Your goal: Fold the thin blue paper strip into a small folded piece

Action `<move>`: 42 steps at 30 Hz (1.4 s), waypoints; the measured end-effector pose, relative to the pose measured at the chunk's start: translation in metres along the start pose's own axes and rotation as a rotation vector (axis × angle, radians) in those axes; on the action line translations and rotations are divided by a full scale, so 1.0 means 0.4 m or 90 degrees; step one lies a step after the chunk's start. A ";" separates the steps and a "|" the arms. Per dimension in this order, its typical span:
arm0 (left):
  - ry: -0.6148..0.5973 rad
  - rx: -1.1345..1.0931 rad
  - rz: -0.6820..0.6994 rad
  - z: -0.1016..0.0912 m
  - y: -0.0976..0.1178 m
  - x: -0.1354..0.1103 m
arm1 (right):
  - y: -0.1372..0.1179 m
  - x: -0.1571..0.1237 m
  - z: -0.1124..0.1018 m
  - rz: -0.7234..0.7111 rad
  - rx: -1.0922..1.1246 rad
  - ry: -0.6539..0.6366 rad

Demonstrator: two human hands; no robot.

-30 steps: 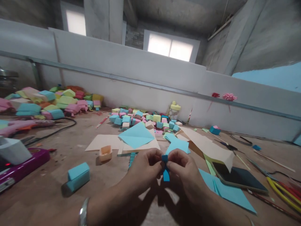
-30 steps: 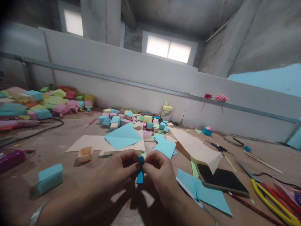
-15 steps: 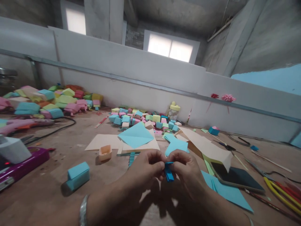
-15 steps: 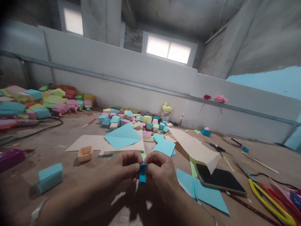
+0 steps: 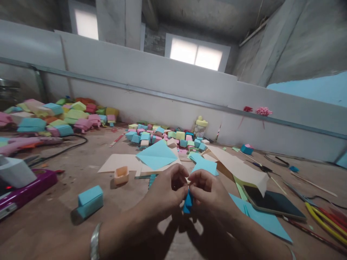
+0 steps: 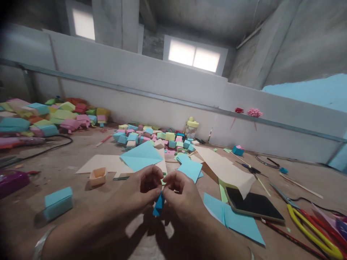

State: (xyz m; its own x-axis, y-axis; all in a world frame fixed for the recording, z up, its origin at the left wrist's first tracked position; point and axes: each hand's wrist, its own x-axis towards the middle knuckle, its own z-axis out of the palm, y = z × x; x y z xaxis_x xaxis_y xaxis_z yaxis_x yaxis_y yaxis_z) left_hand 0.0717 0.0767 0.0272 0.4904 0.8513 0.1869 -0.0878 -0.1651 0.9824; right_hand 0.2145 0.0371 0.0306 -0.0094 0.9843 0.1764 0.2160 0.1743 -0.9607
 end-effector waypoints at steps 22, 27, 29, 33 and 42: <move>-0.095 -0.134 -0.151 -0.012 0.039 -0.058 | 0.016 0.014 -0.017 -0.059 0.011 0.039; -0.038 0.014 -0.135 -0.010 0.046 -0.036 | 0.012 0.006 -0.015 -0.010 -0.055 0.016; -0.002 0.086 -0.122 -0.010 0.040 -0.020 | 0.014 0.006 -0.016 -0.026 -0.100 0.014; 0.022 0.182 -0.097 -0.011 0.016 0.007 | 0.024 0.010 -0.019 -0.066 -0.184 0.009; -0.009 0.314 -0.081 -0.016 -0.014 0.008 | 0.027 0.008 -0.020 -0.115 -0.317 -0.020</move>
State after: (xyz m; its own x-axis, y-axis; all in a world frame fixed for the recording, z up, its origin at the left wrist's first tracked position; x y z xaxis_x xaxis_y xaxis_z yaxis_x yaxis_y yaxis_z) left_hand 0.0681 0.0835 0.0226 0.4824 0.8737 0.0632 0.3916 -0.2797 0.8766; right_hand 0.2246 0.0420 0.0227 -0.1174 0.9417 0.3153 0.6456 0.3137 -0.6963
